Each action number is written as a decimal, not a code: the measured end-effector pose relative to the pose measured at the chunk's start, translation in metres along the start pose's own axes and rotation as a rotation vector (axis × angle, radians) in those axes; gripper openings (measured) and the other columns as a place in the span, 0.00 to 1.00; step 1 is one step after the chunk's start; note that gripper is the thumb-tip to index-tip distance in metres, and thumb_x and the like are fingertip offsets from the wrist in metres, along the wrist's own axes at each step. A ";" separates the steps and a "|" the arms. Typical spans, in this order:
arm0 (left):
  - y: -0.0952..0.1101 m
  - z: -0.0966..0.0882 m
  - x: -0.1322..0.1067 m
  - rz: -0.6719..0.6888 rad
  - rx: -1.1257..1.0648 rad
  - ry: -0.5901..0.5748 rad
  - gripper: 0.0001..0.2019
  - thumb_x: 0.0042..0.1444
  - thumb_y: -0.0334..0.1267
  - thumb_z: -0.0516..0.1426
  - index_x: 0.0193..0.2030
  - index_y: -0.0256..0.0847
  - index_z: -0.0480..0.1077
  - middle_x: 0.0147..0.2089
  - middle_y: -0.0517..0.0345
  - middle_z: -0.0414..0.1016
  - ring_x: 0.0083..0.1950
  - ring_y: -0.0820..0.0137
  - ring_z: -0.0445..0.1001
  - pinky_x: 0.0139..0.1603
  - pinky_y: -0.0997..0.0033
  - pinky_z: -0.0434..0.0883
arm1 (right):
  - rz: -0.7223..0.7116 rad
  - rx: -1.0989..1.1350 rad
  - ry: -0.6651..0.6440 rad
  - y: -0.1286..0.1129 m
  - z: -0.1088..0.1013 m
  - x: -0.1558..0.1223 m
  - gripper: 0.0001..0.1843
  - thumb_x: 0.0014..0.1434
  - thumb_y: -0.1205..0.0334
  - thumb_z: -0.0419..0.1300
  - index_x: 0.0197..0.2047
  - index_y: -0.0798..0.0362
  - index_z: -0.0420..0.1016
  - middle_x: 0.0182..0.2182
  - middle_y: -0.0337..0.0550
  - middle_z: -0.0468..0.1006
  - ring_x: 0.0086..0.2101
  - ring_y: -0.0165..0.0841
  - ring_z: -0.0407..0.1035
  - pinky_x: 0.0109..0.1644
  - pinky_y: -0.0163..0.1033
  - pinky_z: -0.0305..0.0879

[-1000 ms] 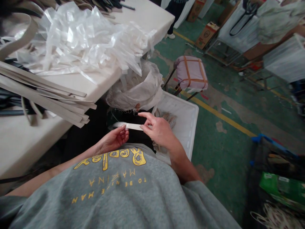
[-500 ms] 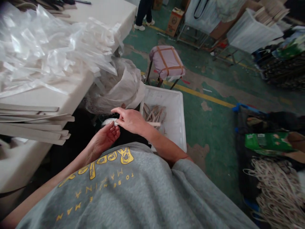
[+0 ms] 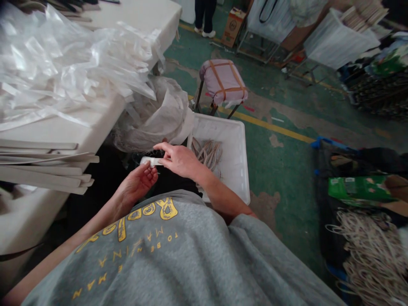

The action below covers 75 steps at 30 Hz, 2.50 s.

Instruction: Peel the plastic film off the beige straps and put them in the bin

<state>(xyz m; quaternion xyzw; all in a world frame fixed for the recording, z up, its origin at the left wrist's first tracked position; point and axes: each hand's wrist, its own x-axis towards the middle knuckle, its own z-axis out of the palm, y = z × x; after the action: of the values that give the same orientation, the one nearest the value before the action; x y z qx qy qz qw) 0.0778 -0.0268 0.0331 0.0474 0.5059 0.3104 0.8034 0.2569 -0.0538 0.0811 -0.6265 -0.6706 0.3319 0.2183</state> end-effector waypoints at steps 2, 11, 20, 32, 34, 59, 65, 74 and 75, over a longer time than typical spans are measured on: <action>0.005 -0.005 0.001 0.027 -0.017 0.013 0.08 0.65 0.28 0.55 0.34 0.36 0.72 0.26 0.59 0.75 0.25 0.76 0.76 0.29 0.79 0.75 | -0.042 0.006 -0.004 0.004 -0.009 -0.008 0.23 0.62 0.65 0.61 0.60 0.52 0.71 0.32 0.36 0.80 0.32 0.28 0.70 0.39 0.34 0.58; 0.008 0.001 -0.002 -0.004 -0.045 -0.004 0.10 0.67 0.27 0.53 0.34 0.35 0.72 0.26 0.59 0.74 0.25 0.75 0.75 0.27 0.78 0.75 | -0.337 0.207 0.074 0.013 -0.023 -0.043 0.14 0.64 0.51 0.61 0.48 0.50 0.77 0.43 0.45 0.80 0.43 0.36 0.74 0.51 0.41 0.67; 0.005 0.008 -0.011 -0.071 0.050 -0.098 0.07 0.64 0.27 0.56 0.35 0.35 0.72 0.27 0.58 0.76 0.25 0.75 0.76 0.29 0.78 0.76 | -0.588 0.090 0.178 0.027 0.016 -0.007 0.15 0.71 0.56 0.52 0.44 0.51 0.79 0.40 0.47 0.77 0.41 0.32 0.73 0.47 0.38 0.69; -0.001 0.024 0.007 -0.090 -0.047 -0.158 0.16 0.70 0.36 0.46 0.48 0.30 0.72 0.39 0.44 0.81 0.38 0.64 0.82 0.39 0.67 0.80 | -0.412 0.670 0.189 0.017 -0.029 -0.067 0.13 0.66 0.51 0.61 0.37 0.53 0.75 0.29 0.42 0.80 0.30 0.31 0.75 0.37 0.37 0.72; 0.002 0.027 0.024 -0.021 -0.124 -0.049 0.17 0.71 0.37 0.44 0.49 0.29 0.71 0.37 0.44 0.81 0.36 0.65 0.82 0.37 0.69 0.79 | -0.359 0.853 0.241 0.022 -0.058 -0.100 0.12 0.63 0.51 0.64 0.32 0.49 0.75 0.22 0.37 0.76 0.22 0.29 0.72 0.31 0.36 0.71; -0.006 0.043 0.005 0.461 0.964 -0.757 0.22 0.59 0.56 0.61 0.48 0.38 0.74 0.45 0.49 0.79 0.47 0.59 0.75 0.51 0.61 0.72 | -0.380 0.811 -0.027 0.026 -0.073 0.023 0.21 0.59 0.42 0.65 0.38 0.54 0.84 0.50 0.49 0.82 0.59 0.40 0.68 0.62 0.45 0.62; -0.006 0.080 0.008 0.822 0.850 -0.715 0.25 0.60 0.60 0.56 0.46 0.38 0.77 0.48 0.49 0.78 0.51 0.57 0.74 0.57 0.60 0.69 | -0.381 0.658 0.046 0.013 -0.062 0.006 0.19 0.64 0.46 0.61 0.40 0.54 0.85 0.47 0.51 0.83 0.61 0.43 0.66 0.62 0.48 0.64; -0.055 0.061 0.034 0.701 1.189 -0.732 0.14 0.62 0.48 0.56 0.38 0.42 0.77 0.38 0.54 0.76 0.42 0.62 0.72 0.50 0.65 0.69 | -0.350 0.772 0.546 0.026 -0.078 -0.024 0.10 0.60 0.51 0.65 0.33 0.46 0.84 0.36 0.44 0.83 0.46 0.42 0.77 0.60 0.57 0.69; -0.055 0.059 0.036 0.689 1.209 -0.712 0.12 0.60 0.47 0.59 0.39 0.42 0.77 0.39 0.54 0.76 0.43 0.62 0.72 0.51 0.65 0.69 | -0.343 0.791 0.599 0.028 -0.081 -0.029 0.10 0.59 0.50 0.66 0.32 0.45 0.83 0.35 0.43 0.82 0.41 0.42 0.78 0.57 0.58 0.71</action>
<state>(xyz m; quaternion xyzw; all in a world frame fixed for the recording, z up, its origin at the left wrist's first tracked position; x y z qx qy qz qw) 0.1629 -0.0372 0.0114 0.7281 0.2558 0.1789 0.6102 0.3373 -0.0682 0.1196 -0.4450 -0.4952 0.3254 0.6715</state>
